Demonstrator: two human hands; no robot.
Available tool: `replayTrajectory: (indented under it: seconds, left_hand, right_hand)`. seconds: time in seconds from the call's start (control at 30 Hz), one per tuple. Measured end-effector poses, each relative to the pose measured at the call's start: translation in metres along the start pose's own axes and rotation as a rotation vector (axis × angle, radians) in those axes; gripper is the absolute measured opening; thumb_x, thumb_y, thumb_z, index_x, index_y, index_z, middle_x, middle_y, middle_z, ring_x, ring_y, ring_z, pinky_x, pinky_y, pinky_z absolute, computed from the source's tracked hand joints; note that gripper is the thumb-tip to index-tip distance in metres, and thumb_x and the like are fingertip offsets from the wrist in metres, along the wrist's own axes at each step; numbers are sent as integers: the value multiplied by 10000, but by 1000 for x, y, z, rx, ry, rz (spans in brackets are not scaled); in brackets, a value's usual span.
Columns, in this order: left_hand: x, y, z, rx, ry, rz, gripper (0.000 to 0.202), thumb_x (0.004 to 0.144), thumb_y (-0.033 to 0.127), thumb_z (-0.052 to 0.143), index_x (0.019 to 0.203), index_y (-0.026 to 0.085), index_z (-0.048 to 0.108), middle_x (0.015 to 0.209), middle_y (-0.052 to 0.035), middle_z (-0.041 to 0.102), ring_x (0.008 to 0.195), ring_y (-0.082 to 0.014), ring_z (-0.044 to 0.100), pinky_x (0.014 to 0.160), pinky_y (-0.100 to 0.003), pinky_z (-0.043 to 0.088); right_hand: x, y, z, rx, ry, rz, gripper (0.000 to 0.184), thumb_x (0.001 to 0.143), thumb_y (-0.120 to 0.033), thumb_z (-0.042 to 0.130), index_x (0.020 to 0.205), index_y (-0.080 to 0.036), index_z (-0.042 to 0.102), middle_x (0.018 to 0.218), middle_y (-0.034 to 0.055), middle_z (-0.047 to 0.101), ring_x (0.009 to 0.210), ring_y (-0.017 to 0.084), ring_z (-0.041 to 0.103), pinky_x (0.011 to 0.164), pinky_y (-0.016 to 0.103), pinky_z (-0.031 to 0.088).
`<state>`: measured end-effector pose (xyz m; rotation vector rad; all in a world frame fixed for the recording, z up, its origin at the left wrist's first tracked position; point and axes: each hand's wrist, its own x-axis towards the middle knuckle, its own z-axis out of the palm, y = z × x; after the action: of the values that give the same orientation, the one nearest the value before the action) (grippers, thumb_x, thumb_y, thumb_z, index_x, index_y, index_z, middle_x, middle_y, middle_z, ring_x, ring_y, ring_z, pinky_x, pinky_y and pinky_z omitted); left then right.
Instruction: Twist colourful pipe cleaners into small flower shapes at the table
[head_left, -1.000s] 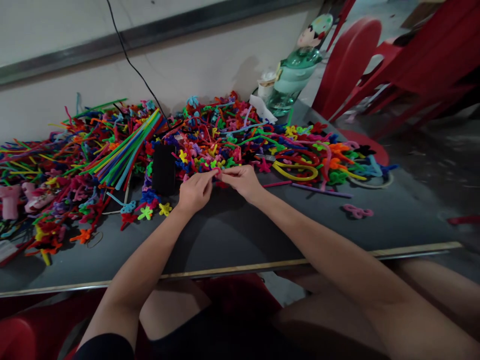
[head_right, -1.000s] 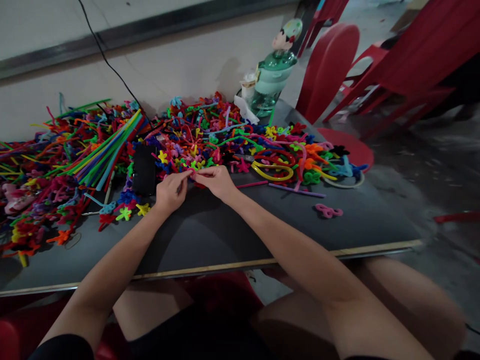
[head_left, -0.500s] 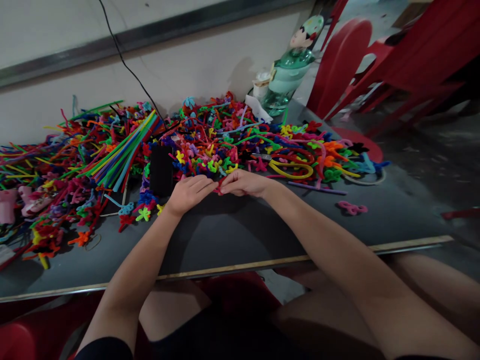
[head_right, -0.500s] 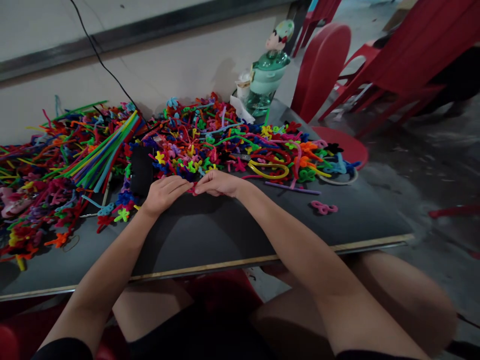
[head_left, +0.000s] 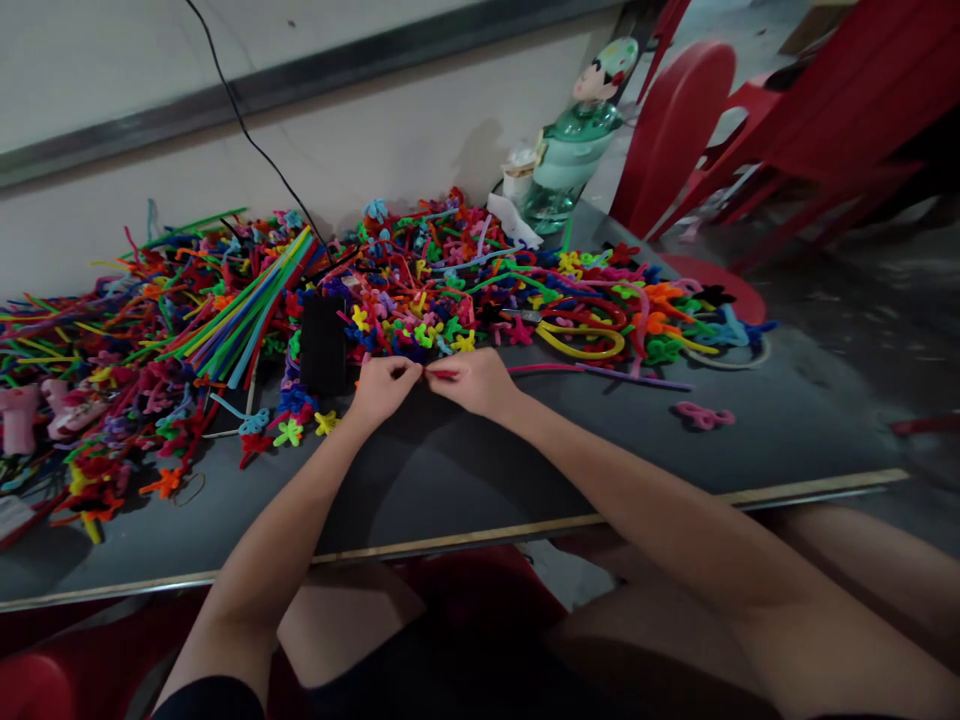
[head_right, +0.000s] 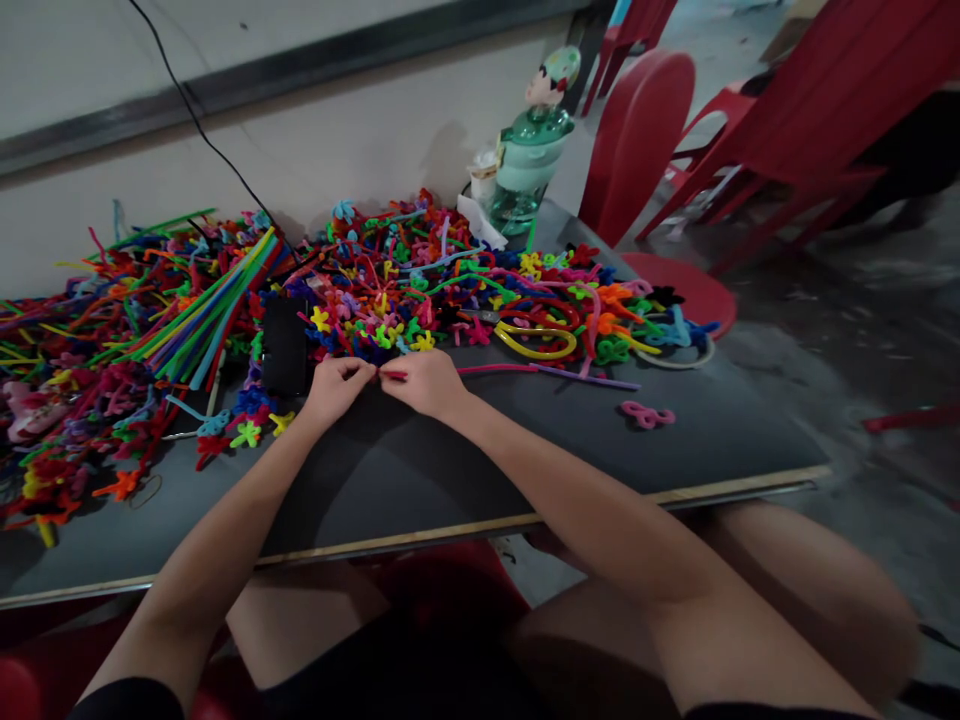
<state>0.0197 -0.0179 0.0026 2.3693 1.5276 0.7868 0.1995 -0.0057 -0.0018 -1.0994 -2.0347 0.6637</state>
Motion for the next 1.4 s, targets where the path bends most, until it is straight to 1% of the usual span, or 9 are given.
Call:
replayTrajectory:
  seconds: [0.13,0.27,0.37,0.57,0.83,0.97,1.13,1.27,1.4]
  left_hand:
    - [-2,-6,-11,203,-6,311,231,948,284,492,1033,155,664,975,-93,714,909,-182,664,734,-275,501]
    - [-4,-9,-11,288,14,438,280,957,364,482,1073,163,639,944,-91,706,903,-182,667,716,-267,494]
    - [-4,-8,-8,272,33,498,321,957,402,470,1118,168,620,949,-91,699,877,-171,659,696,-256,480]
    - [-5,0,-4,266,-6,536,300,963,269,415,811,164,652,769,-62,665,731,-150,604,624,-254,435]
    - [3,2,5,-388,-14,-216,380,871,355,496,560,161,598,454,32,491,451,-86,442,501,-219,356]
    - [3,-1,7,-611,44,-208,363,895,426,492,711,154,647,593,0,605,529,-101,528,523,-221,420]
    - [1,-2,7,-366,181,111,302,927,371,528,1140,185,632,1001,-79,703,792,-127,634,703,-256,515]
    - [1,-4,5,-209,163,283,230,943,337,514,924,192,691,902,-65,713,867,-148,650,802,-298,516]
    - [-1,-2,3,-148,178,318,239,936,312,522,820,175,680,805,-57,701,797,-146,634,743,-282,488]
  right_hand:
    - [8,14,-9,314,-140,197,182,684,-326,679,683,-162,756,593,31,674,533,110,536,524,239,371]
    - [15,23,-25,575,-549,320,208,634,-345,727,690,-146,743,448,-30,545,406,54,364,424,218,245]
    - [17,22,-29,630,-680,374,177,643,-314,711,665,-139,713,421,-52,490,394,47,351,410,210,212]
    - [20,23,-20,539,-542,301,153,606,-305,715,637,-154,709,524,-28,586,494,60,444,490,204,320]
    - [0,-7,-5,71,-28,31,208,753,-309,599,726,-174,755,662,40,700,626,143,602,605,254,412]
    - [1,-9,-4,194,76,112,203,751,-329,609,721,-181,745,692,49,713,621,140,602,605,256,425]
    - [14,8,-11,669,-190,455,190,639,-346,670,651,-158,695,387,-60,432,371,52,288,409,221,196]
    - [18,14,-18,770,-448,480,168,633,-329,675,642,-162,683,340,-103,306,361,36,187,409,221,106]
    - [18,15,-18,690,-500,449,215,647,-372,689,683,-160,706,330,-102,316,358,44,199,411,234,122]
